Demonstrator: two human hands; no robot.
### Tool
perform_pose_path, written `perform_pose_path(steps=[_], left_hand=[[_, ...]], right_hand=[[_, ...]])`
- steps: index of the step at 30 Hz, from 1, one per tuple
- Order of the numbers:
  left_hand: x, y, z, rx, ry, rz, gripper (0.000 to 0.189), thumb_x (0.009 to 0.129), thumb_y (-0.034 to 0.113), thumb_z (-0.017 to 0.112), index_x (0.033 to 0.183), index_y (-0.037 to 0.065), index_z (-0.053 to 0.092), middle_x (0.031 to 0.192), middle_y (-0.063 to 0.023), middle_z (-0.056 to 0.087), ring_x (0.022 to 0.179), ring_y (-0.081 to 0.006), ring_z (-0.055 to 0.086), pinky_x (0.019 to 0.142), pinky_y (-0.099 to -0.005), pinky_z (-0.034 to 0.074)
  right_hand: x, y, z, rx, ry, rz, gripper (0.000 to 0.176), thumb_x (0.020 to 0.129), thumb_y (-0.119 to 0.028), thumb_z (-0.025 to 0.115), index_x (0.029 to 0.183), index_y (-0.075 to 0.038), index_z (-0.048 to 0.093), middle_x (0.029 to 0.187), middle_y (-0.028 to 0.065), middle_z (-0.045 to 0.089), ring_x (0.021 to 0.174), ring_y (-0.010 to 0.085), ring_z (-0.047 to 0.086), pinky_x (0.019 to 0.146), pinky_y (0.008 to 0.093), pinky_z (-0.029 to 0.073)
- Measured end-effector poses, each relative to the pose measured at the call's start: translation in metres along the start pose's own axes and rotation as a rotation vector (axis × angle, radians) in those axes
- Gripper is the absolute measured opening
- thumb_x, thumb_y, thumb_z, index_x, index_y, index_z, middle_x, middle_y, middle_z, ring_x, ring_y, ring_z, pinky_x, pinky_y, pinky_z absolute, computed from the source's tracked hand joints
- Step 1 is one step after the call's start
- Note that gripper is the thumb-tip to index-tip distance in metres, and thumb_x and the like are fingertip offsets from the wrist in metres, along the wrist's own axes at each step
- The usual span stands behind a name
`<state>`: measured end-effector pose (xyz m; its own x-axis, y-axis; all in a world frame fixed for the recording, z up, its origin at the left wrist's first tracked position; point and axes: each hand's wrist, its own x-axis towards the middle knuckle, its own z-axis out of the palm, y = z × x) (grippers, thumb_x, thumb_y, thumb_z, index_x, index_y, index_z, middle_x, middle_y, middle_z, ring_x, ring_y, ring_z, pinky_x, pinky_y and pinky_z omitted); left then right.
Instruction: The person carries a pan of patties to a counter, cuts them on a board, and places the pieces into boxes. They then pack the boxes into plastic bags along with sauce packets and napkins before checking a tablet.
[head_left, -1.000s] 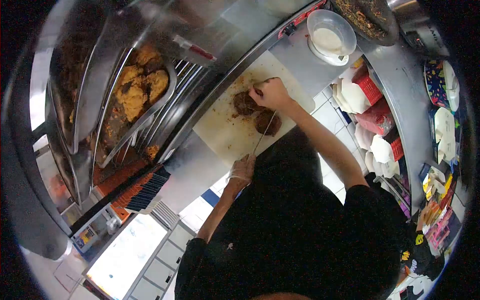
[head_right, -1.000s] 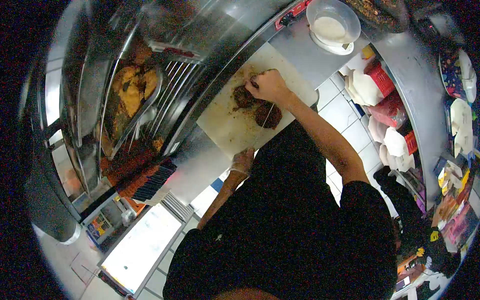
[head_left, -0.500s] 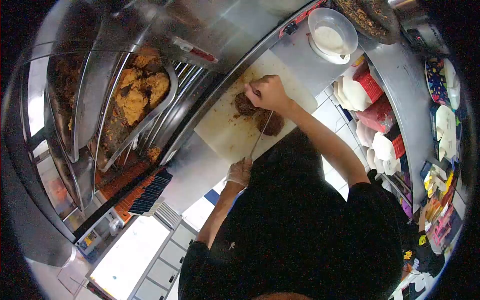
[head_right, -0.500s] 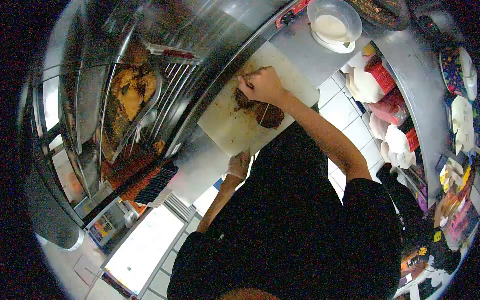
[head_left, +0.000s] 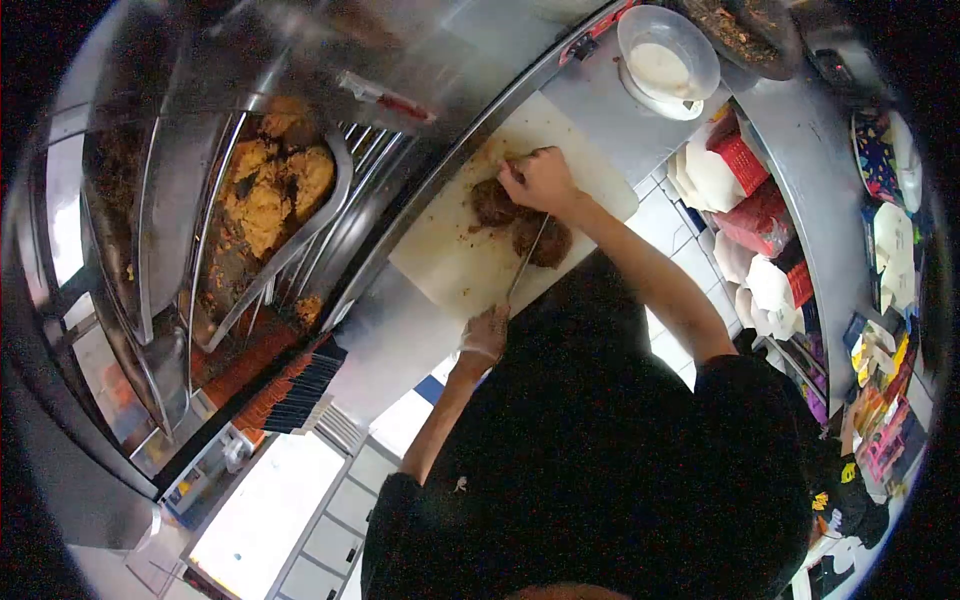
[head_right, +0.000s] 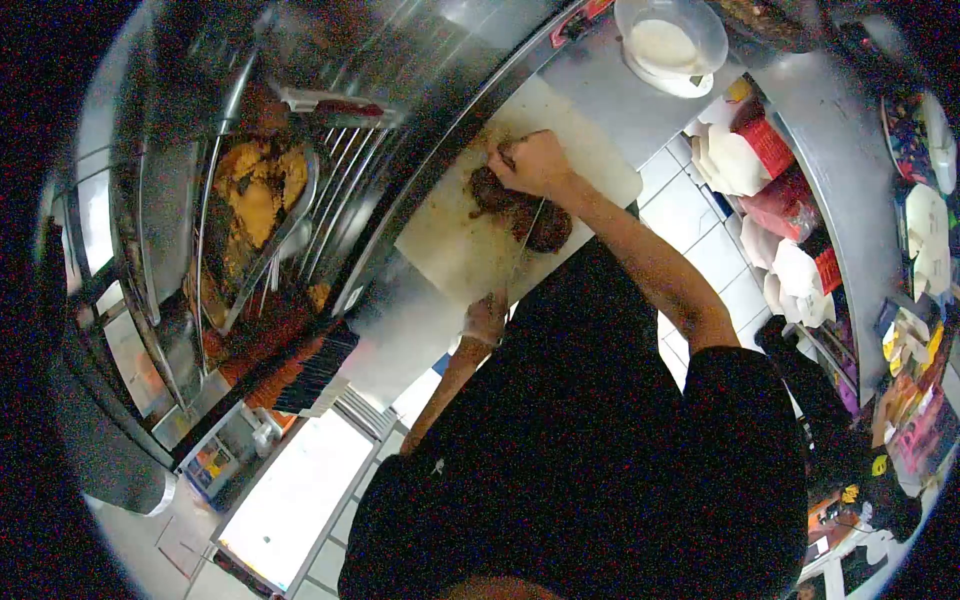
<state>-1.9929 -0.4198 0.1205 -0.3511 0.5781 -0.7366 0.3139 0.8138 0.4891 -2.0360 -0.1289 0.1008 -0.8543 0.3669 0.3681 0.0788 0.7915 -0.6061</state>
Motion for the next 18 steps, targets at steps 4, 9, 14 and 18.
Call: perform_pose_path(steps=[4, 9, 14, 18], left_hand=[[-0.022, 0.017, 0.006, -0.113, 0.116, -0.044, 0.051, 0.099, 0.041, 0.035, 0.109, -0.003, 0.058, 0.106, -0.0325, 0.059, 0.103, -0.0512, 0.053, 0.089, -0.0536, 0.042], [-0.023, 0.021, 0.012, -0.083, 0.136, 0.071, 0.053, 0.099, 0.043, 0.033, 0.113, -0.003, 0.057, 0.107, -0.0333, 0.058, 0.104, -0.0518, 0.052, 0.09, -0.0534, 0.041], [-0.007, 0.004, 0.027, -0.132, 0.085, 0.135, 0.06, 0.099, 0.048, 0.028, 0.112, -0.003, 0.056, 0.108, -0.0334, 0.057, 0.103, -0.0519, 0.051, 0.092, -0.0534, 0.041], [0.014, -0.019, 0.047, 0.025, -0.056, 0.018, 0.06, 0.099, 0.048, 0.027, 0.116, -0.002, 0.055, 0.11, -0.0323, 0.057, 0.105, -0.0511, 0.051, 0.093, -0.0527, 0.04]], right_hand=[[0.016, -0.023, -0.044, 0.125, 0.111, -0.055, 0.035, 0.083, -0.023, 0.063, 0.052, -0.007, 0.058, 0.044, 0.0117, 0.05, 0.04, 0.0319, 0.051, 0.044, 0.0411, 0.041], [0.002, -0.016, -0.056, 0.151, 0.119, -0.034, 0.036, 0.084, -0.021, 0.062, 0.052, -0.006, 0.056, 0.045, 0.0127, 0.051, 0.041, 0.0319, 0.051, 0.045, 0.0414, 0.042], [-0.011, 0.002, -0.042, 0.078, 0.003, 0.051, 0.034, 0.084, -0.024, 0.061, 0.057, -0.003, 0.061, 0.048, 0.0145, 0.054, 0.044, 0.0332, 0.054, 0.048, 0.0413, 0.045], [-0.019, 0.006, -0.032, 0.104, -0.024, 0.101, 0.034, 0.084, -0.026, 0.06, 0.06, -0.003, 0.063, 0.05, 0.0153, 0.056, 0.046, 0.0347, 0.055, 0.051, 0.0425, 0.048]])
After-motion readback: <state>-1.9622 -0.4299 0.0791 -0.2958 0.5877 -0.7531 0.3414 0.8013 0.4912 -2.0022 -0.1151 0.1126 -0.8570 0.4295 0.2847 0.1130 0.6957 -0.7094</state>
